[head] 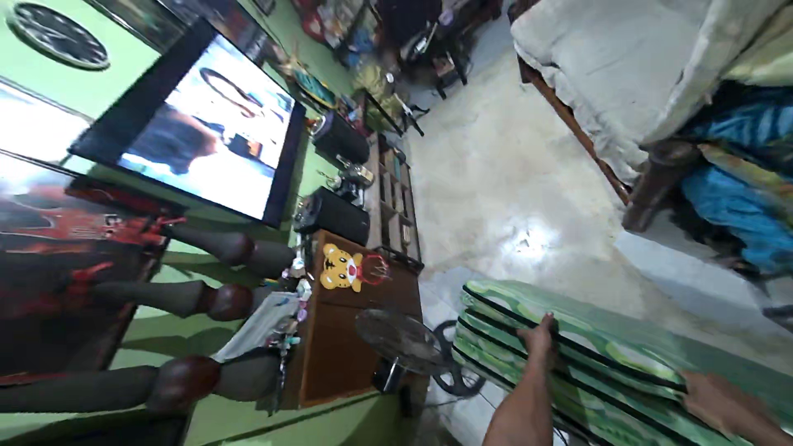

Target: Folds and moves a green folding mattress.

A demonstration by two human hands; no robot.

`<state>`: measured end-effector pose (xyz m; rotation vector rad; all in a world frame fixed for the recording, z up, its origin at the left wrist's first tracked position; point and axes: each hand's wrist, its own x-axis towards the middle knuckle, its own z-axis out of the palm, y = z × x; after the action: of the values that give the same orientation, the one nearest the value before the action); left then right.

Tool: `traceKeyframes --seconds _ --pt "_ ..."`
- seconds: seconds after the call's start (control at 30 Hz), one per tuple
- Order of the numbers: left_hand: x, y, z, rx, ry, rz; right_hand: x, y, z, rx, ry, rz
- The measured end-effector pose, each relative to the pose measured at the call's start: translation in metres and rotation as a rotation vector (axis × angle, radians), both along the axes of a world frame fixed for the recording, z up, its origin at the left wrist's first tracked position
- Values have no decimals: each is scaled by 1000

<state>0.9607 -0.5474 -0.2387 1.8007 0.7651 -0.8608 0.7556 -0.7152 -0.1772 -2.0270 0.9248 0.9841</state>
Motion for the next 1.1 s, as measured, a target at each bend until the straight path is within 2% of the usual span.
traceKeyframes --seconds 0.17,0.3,0.47,0.53,0.67,0.8,1.1 --pt "51 -14 1 53 -108 130 53 12 23 -1 -28 -39" --pt "114 -27 16 92 -140 101 114 17 50 -44 -43 -56" --pt "200 -23 33 107 -244 96 198 11 27 -120 -72 -20" --pt "228 -12 28 71 -321 117 229 15 36 -124 -71 -14" --pt "281 -3 14 -25 -434 115 273 12 25 -141 -125 -15" --pt "317 -11 17 -77 -480 80 295 17 8 -140 -120 -35" --pt "351 -16 1 -46 -502 55 322 5 -10 -128 -133 -53"
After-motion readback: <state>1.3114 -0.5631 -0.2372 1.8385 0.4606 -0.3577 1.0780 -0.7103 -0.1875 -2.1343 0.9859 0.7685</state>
